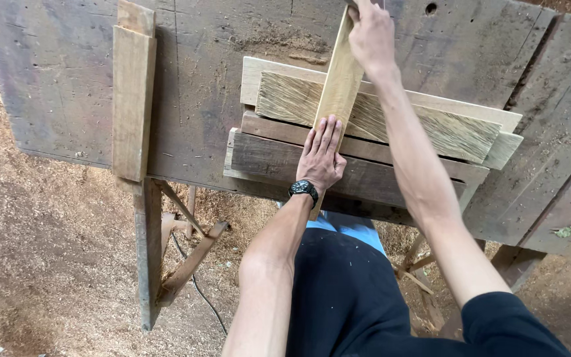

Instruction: The person sands the surfaces and edges of a wooden board using a piece of sandpaper by hand.

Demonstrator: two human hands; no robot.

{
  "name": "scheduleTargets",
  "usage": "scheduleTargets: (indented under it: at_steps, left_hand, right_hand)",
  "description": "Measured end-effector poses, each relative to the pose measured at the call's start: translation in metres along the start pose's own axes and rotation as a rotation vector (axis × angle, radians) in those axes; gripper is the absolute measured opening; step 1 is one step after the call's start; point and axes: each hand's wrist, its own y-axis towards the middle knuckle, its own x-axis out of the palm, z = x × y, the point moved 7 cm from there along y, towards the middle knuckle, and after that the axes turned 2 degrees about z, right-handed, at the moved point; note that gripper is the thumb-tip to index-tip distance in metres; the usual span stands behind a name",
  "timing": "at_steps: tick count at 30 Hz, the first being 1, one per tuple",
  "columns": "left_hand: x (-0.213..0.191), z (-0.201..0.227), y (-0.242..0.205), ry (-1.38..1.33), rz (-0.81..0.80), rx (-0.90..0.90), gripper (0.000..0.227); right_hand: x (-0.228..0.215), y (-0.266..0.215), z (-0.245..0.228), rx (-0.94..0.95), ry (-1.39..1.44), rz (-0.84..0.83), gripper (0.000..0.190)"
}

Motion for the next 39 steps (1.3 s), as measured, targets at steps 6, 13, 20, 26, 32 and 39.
scheduleTargets:
  at_steps: [6,13,20,26,32,39]
  left_hand:
    - [0.0,-0.003,0.003,0.006,0.023,-0.002,0.082]
    - [-0.003,0.001,0.001,0.017,0.025,0.008,0.083]
    - [0.002,-0.003,0.003,-0.003,-0.004,-0.007,0.083]
    - [-0.003,-0.001,0.003,0.009,-0.02,-0.004,0.084]
    - [0.003,-0.002,-0.001,-0.002,-0.033,-0.023,0.083]
    - [-0.003,-0.004,0.003,0.02,-0.013,-0.014,0.083]
  right_hand:
    - [-0.008,-0.012,-0.003,-0.031,-0.171,0.041,0.026]
    - [-0.004,-0.003,0.002,-0.159,-0.064,0.041,0.037]
    - [-0.005,0.0,0.024,-0.058,-0.07,-0.016,0.023]
    - [-0.017,0.013,0.013,0.085,0.008,-0.156,0.024]
    - [-0.013,0.021,0.016,0.096,0.032,-0.242,0.018]
    - [-0.034,-0.012,-0.043,-0.512,-0.242,0.163,0.025]
